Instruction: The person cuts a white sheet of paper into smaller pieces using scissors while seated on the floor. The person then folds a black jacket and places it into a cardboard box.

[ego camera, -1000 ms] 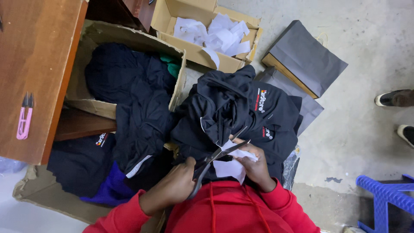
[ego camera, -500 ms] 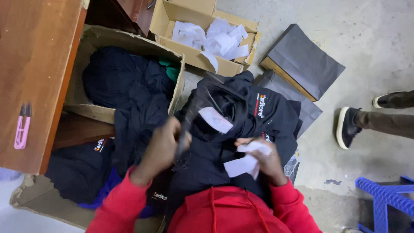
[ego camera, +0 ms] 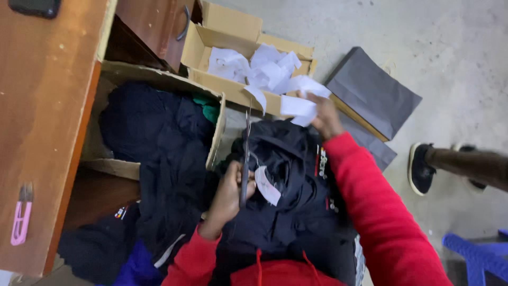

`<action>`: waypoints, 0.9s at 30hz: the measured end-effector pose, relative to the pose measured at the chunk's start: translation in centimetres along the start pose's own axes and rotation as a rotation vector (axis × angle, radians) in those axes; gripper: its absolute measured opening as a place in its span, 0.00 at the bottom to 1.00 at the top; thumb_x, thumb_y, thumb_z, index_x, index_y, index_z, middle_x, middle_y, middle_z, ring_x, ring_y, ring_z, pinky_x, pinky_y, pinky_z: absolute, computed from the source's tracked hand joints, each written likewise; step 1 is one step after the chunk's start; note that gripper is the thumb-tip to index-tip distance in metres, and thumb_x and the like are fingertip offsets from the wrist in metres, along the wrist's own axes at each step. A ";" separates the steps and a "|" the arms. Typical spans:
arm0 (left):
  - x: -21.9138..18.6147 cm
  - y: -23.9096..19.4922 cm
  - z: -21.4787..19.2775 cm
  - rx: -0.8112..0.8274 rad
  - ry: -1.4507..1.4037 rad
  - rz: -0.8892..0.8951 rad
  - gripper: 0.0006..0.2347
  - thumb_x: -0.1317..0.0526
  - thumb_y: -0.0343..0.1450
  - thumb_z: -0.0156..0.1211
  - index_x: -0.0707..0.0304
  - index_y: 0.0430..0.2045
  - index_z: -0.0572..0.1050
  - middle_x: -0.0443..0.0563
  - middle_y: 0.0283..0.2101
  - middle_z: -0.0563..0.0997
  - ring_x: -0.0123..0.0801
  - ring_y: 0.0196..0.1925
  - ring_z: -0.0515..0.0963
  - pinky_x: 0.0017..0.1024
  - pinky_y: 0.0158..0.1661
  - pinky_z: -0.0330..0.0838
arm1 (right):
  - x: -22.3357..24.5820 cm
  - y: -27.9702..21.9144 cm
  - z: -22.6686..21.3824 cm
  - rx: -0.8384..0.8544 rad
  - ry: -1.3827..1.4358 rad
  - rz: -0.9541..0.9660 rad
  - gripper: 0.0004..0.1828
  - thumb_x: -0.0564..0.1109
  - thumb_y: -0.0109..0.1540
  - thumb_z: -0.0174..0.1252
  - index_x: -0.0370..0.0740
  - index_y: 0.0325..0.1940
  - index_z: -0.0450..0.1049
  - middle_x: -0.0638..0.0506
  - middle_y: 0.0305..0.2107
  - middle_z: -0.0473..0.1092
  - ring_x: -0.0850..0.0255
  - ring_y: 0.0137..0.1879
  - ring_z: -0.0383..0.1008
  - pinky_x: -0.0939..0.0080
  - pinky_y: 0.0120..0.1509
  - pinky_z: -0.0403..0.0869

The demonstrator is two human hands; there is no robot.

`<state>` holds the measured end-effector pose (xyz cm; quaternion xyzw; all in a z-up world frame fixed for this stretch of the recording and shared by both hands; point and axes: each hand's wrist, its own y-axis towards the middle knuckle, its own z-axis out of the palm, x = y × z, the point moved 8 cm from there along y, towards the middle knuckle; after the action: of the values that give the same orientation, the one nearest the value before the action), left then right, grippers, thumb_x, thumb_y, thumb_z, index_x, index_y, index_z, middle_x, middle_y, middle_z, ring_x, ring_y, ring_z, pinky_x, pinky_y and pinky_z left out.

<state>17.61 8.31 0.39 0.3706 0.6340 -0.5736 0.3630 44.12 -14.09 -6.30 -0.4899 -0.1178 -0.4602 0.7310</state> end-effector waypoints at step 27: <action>-0.5 -2.4 3.6 0.096 -0.186 0.152 0.18 0.68 0.66 0.69 0.73 0.48 0.71 0.72 0.47 0.86 0.50 0.47 0.89 0.40 0.43 0.84 | -1.2 -26.8 5.6 0.565 -1.210 -0.366 0.25 0.46 0.59 0.72 0.42 0.60 0.80 0.38 0.50 0.79 0.40 0.57 0.81 0.45 0.62 0.78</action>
<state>15.85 4.57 1.70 0.3797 0.5394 -0.6058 0.4448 23.91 -11.43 12.01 -0.4236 -0.7008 -0.1735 0.5470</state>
